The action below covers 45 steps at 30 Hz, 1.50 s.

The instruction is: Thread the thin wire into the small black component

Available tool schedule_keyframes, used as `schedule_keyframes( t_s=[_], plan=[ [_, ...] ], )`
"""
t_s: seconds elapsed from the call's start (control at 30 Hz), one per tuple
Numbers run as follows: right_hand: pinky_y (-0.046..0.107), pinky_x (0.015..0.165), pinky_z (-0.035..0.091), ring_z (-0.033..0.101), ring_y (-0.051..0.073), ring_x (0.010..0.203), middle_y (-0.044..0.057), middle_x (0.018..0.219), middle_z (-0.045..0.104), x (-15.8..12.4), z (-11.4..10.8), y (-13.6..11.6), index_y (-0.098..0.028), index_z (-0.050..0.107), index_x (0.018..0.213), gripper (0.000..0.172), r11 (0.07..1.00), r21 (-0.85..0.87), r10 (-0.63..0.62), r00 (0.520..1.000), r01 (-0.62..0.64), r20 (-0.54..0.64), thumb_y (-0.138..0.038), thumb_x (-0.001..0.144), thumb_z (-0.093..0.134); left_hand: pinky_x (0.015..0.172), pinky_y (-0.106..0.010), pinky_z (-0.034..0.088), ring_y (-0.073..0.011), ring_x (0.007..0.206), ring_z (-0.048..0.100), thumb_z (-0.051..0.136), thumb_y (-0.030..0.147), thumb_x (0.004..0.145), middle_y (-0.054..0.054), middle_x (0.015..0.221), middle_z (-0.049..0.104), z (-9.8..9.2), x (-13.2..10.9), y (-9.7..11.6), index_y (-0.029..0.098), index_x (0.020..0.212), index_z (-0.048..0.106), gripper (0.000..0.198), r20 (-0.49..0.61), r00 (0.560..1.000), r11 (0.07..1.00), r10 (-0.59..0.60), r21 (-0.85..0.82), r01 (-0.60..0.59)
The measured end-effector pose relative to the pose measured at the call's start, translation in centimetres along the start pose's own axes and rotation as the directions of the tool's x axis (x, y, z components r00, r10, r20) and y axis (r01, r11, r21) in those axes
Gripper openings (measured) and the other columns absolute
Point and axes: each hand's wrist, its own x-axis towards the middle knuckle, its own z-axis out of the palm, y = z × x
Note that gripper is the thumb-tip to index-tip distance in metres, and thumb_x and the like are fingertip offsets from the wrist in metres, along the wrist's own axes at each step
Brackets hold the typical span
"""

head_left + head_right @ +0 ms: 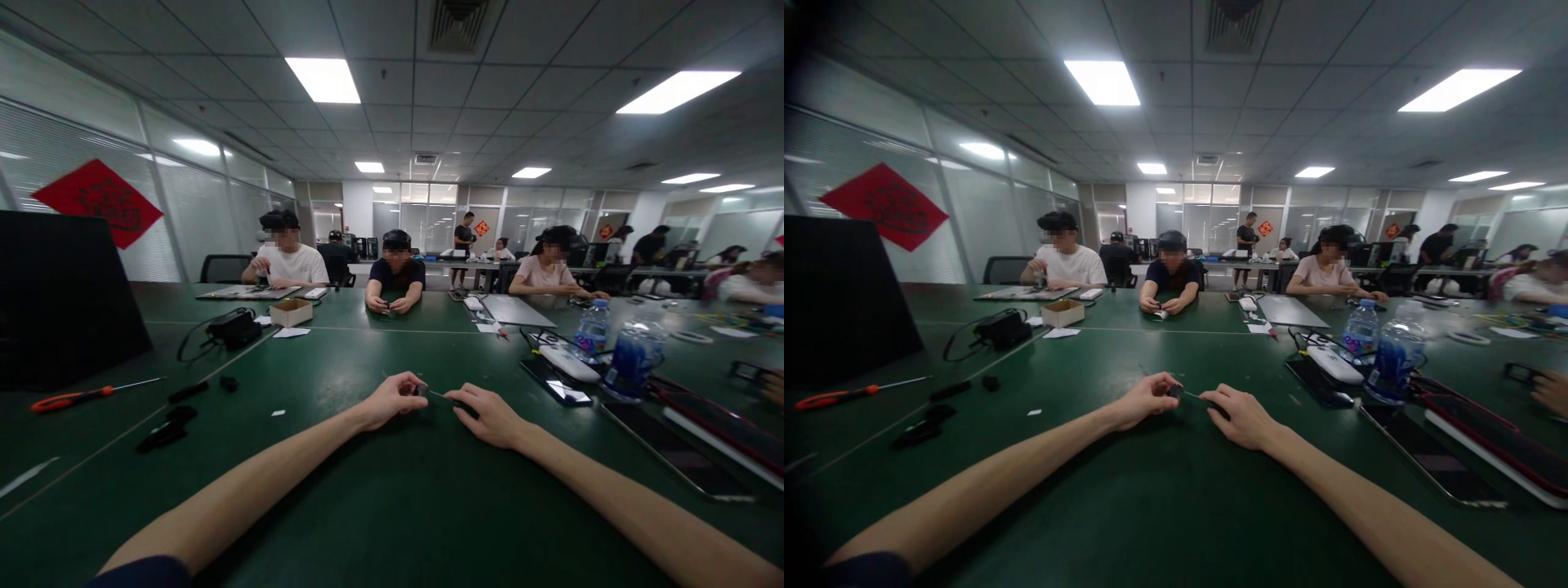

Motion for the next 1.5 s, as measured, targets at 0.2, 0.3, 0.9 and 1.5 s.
schedule_keyframes(
  t_s=[0.2, 0.3, 0.9, 1.5],
  plan=[
    [0.028, 0.073, 0.046, 0.054, 0.015, 0.079, 0.005, 0.101, 0.055, 0.04, 0.09, 0.07, -0.024, 0.050, 0.123, 0.034, 1.000, -0.004, -0.013, 1.000, 0.013, 0.002, -0.030, 0.090, 0.044, 0.071, -0.026, 0.044, -0.0136, 0.080, 0.058, 0.082, 0.021, 0.054, -0.005, 0.092, 0.062, -0.05, 0.03, 0.01, 0.015, 0.099, 0.054, 0.053, 0.036, 0.999, 0.999, 0.010, -0.050, -0.008],
    [0.028, 0.073, 0.046, 0.055, 0.015, 0.079, 0.005, 0.102, 0.055, 0.01, 0.06, 0.12, -0.025, 0.049, 0.125, 0.035, 1.000, 0.003, -0.023, 1.000, 0.023, 0.005, -0.030, 0.091, 0.044, 0.074, -0.029, 0.045, -0.0152, 0.082, 0.060, 0.083, 0.020, 0.052, -0.007, 0.094, 0.063, -0.03, -0.04, 0.19, 0.015, 0.099, 0.053, 0.056, 0.061, 0.998, 0.999, -0.005, -0.050, 0.008],
    [0.026, 0.070, 0.045, 0.054, 0.013, 0.077, 0.004, 0.100, 0.056, -0.04, -0.18, 0.00, -0.024, 0.051, 0.121, 0.032, 1.000, -0.003, -0.014, 1.000, 0.014, 0.001, -0.029, 0.090, 0.045, 0.052, -0.020, 0.034, -0.0077, 0.060, 0.050, 0.074, 0.036, 0.065, -0.003, 0.082, 0.060, 0.08, 0.09, 0.42, 0.014, 0.097, 0.054, 0.043, 0.031, 0.999, 0.999, -0.034, 0.025, 0.033],
    [0.022, 0.063, 0.040, 0.052, 0.010, 0.069, 0.005, 0.096, 0.056, 0.04, -0.20, -0.29, -0.022, 0.051, 0.122, 0.034, 0.969, -0.137, -0.199, 0.978, 0.205, 0.056, -0.032, 0.091, 0.044, 0.043, -0.019, 0.027, -0.0066, 0.047, 0.042, 0.038, 0.061, 0.083, -0.002, 0.066, 0.055, 0.64, 0.34, -0.07, 0.013, 0.086, 0.055, 0.051, 0.047, 0.999, 0.997, -0.012, 0.072, 0.009]
  ],
)
